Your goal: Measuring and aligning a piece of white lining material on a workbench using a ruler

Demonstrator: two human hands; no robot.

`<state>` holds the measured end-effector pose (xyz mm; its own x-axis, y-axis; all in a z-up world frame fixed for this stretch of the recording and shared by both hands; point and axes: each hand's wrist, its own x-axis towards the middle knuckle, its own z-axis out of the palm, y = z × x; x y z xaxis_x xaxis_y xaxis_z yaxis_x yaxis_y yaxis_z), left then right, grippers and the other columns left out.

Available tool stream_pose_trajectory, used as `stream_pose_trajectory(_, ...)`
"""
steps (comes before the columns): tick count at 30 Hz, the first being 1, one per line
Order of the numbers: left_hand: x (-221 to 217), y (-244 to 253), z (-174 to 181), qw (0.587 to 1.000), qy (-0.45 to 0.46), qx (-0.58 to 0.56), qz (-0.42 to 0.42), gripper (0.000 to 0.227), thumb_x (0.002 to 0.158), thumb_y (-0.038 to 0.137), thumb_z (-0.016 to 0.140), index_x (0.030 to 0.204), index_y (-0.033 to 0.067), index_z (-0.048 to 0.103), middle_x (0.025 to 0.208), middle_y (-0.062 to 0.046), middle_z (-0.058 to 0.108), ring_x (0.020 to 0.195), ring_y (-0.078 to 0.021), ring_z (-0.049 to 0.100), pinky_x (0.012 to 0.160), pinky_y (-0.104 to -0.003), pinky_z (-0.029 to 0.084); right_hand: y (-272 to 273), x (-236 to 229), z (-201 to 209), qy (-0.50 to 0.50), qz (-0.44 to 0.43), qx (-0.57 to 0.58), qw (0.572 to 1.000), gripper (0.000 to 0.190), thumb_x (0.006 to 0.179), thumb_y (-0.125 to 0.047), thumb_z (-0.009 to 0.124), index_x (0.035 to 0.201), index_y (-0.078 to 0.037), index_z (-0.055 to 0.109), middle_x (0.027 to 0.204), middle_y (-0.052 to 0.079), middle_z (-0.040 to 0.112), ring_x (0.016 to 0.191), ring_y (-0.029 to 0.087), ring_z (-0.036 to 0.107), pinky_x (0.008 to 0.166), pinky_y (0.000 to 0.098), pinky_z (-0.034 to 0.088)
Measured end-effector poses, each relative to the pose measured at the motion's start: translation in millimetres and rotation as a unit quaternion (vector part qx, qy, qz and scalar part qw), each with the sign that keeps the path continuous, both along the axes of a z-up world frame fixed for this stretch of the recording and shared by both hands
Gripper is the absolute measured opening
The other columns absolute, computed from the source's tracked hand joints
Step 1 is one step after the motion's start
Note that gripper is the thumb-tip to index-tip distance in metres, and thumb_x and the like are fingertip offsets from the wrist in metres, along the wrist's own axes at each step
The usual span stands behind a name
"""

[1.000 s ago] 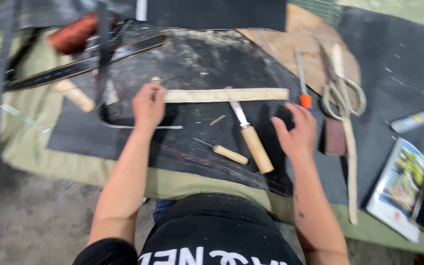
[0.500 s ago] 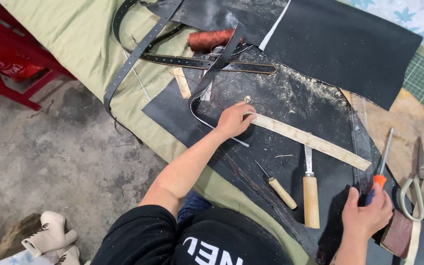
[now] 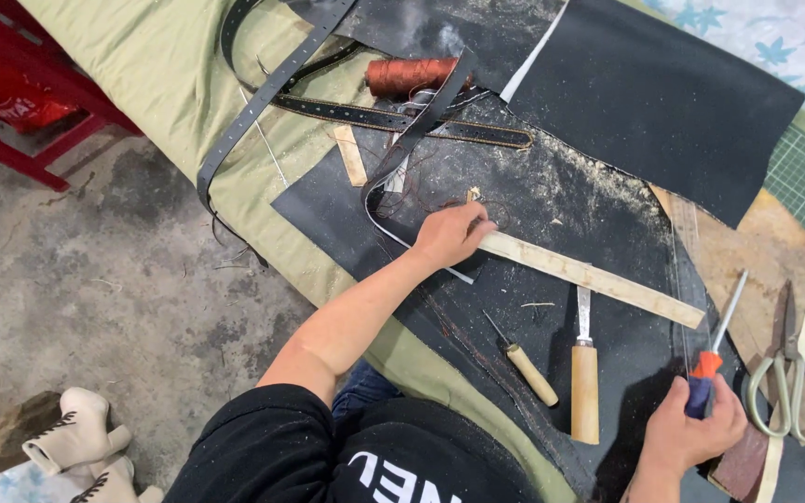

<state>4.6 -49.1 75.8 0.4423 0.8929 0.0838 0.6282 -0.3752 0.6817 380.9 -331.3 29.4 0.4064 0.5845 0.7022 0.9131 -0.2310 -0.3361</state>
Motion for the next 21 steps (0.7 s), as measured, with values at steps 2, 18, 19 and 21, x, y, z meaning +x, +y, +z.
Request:
stream_pose_trajectory(2,3.5,-1.8,-8.8,0.996,0.056,0.054,-0.035,0.047,0.093,0.062,0.052,0.1,0.018,0.065,0.081,-0.001,0.071,0.071,-0.0237,0.068,0.054,-0.041,0.051,19.5,-34.9,46.2,-0.017,0.037,0.022,0.999,0.039,0.093,0.004,0.083,0.129,0.014,0.075,0.126,0.031,0.066,0.118,0.047,0.058,0.104,0.0551,0.044)
stream_pose_trajectory(18,19.6,3.5,58.6,0.96,-0.121,0.195,-0.16,0.029,0.101,0.042,0.061,0.08,0.022,0.062,0.064,0.005,0.064,0.063,-0.0199,0.07,0.057,-0.031,0.055,154.9,-55.9,99.4,0.04,0.279,-0.278,0.919,0.026,0.094,-0.057,0.071,0.097,-0.032,0.079,0.083,0.0,0.076,0.089,0.027,0.074,0.08,0.038,0.057)
stream_pose_trajectory(19,13.0,6.6,55.7,0.959,-0.123,0.195,-0.165,0.029,0.101,0.042,0.061,0.08,0.022,0.062,0.064,0.005,0.064,0.063,-0.0199,0.07,0.057,-0.031,0.055,149.4,-43.0,94.3,0.041,0.274,-0.278,0.92,0.026,0.094,-0.057,0.071,0.097,-0.032,0.079,0.083,0.0,0.076,0.089,0.027,0.074,0.08,0.038,0.057)
stream_pose_trajectory(21,-0.5,10.6,47.2,0.965,-0.111,0.2,-0.128,0.026,0.099,0.043,0.064,0.086,0.0193,0.064,0.069,-0.007,0.067,0.074,-0.0328,0.072,0.062,-0.044,0.057,135.8,-17.4,82.9,0.085,0.24,-0.289,0.923,0.023,0.092,-0.057,0.075,0.094,-0.034,0.079,0.08,-0.001,0.075,0.089,0.028,0.073,0.081,0.0373,0.057)
